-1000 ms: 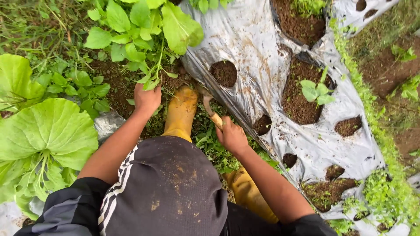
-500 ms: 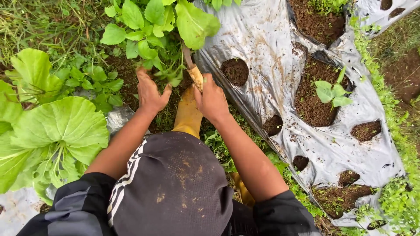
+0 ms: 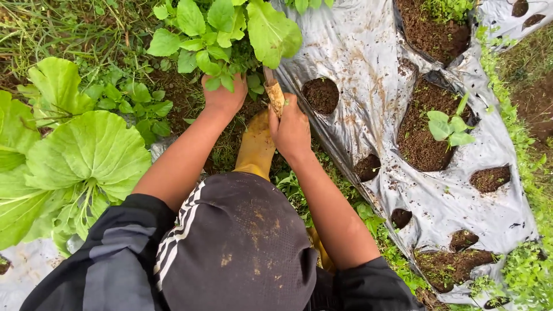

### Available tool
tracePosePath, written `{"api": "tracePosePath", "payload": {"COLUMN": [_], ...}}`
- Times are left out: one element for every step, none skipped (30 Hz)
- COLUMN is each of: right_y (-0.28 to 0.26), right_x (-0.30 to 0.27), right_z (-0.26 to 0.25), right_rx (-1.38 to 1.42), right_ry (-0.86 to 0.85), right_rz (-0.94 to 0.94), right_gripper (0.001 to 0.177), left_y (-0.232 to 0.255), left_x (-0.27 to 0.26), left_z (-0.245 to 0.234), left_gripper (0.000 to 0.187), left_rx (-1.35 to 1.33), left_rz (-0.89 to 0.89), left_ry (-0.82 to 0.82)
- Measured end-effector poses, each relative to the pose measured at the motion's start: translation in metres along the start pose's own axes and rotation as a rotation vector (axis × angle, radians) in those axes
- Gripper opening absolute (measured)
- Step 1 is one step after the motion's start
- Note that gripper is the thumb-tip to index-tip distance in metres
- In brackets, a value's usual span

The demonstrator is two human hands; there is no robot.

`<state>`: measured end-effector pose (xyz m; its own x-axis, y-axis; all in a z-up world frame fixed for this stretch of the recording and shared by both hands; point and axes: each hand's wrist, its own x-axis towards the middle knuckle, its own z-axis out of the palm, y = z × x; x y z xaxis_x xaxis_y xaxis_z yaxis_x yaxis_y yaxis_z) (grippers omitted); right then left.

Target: The person kneels on the ground and removes weeds by hand from around plants growing in holes in a plastic sheet. They pull the weeds from the soil and toss them aside.

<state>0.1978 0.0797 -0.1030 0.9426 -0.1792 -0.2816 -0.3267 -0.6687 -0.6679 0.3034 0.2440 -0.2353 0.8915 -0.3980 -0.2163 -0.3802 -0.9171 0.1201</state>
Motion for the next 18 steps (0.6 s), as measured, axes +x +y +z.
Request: {"api": "tracePosePath", "payload": {"right_y": [-0.001, -0.002, -0.002, 0.000, -0.004, -0.007, -0.010, -0.006, -0.002, 0.002, 0.001, -0.001, -0.003, 0.000, 0.003, 0.005, 0.007, 0.010], "right_x": [-0.004, -0.012, -0.017, -0.022, -0.023, -0.024, -0.027, -0.025, -0.020, -0.015, -0.011, -0.006, -0.001, -0.011, -0.017, -0.022, -0.031, -0.039], "right_z": [0.004, 0.008, 0.010, 0.013, 0.008, 0.003, -0.001, 0.001, 0.002, 0.003, 0.004, 0.004, 0.004, 0.007, 0.010, 0.012, 0.013, 0.015], "right_rx": [0.036, 0.038, 0.052, 0.066, 0.065, 0.062, 0.060, 0.061, 0.033, 0.005, 0.007, -0.007, -0.021, -0.019, 0.019, 0.057, 0.058, 0.104], "right_ry": [0.002, -0.002, -0.019, -0.036, -0.037, -0.021, -0.008, -0.013, 0.014, 0.041, 0.039, 0.027, 0.016, 0.015, -0.115, -0.249, -0.245, -0.245], "right_rz": [-0.011, -0.012, -0.002, 0.008, 0.014, -0.003, -0.018, -0.011, -0.025, -0.038, -0.036, -0.014, 0.006, 0.007, 0.159, 0.308, 0.294, 0.356], "right_gripper": [0.028, 0.028, 0.027, 0.026, 0.026, 0.024, 0.023, 0.023, 0.023, 0.023, 0.023, 0.024, 0.025, 0.025, 0.026, 0.027, 0.027, 0.026], "left_y": [-0.006, -0.010, -0.013, -0.015, -0.015, -0.016, -0.017, -0.017, -0.018, -0.019, -0.022, -0.026, -0.030, -0.023, -0.016, -0.009, -0.010, -0.011], "left_x": [-0.003, -0.007, -0.007, -0.006, -0.008, -0.011, -0.017, -0.022, -0.023, -0.024, -0.025, -0.026, -0.026, -0.030, -0.027, -0.025, -0.026, -0.028], "left_z": [0.004, 0.011, 0.017, 0.024, 0.029, 0.034, 0.040, 0.037, 0.035, 0.032, 0.040, 0.047, 0.054, 0.039, 0.023, 0.007, 0.000, -0.006], "left_gripper": [0.035, 0.035, 0.033, 0.031, 0.031, 0.029, 0.028, 0.028, 0.032, 0.035, 0.035, 0.038, 0.041, 0.041, 0.037, 0.039, 0.039, 0.038], "left_rx": [0.039, 0.040, 0.096, 0.152, 0.150, 0.203, 0.257, 0.256, 0.106, -0.045, -0.044, -0.068, -0.092, -0.090, -0.169, -0.249, -0.246, -0.272], "left_rz": [0.012, 0.008, 0.035, 0.063, 0.067, 0.095, 0.122, 0.125, 0.102, 0.079, 0.080, 0.038, -0.005, -0.005, -0.079, -0.152, -0.157, -0.164], "left_ry": [-0.019, -0.021, -0.044, -0.066, -0.070, -0.099, -0.132, -0.140, -0.128, -0.117, -0.120, -0.130, -0.137, -0.139, -0.212, -0.284, -0.271, -0.267]}}
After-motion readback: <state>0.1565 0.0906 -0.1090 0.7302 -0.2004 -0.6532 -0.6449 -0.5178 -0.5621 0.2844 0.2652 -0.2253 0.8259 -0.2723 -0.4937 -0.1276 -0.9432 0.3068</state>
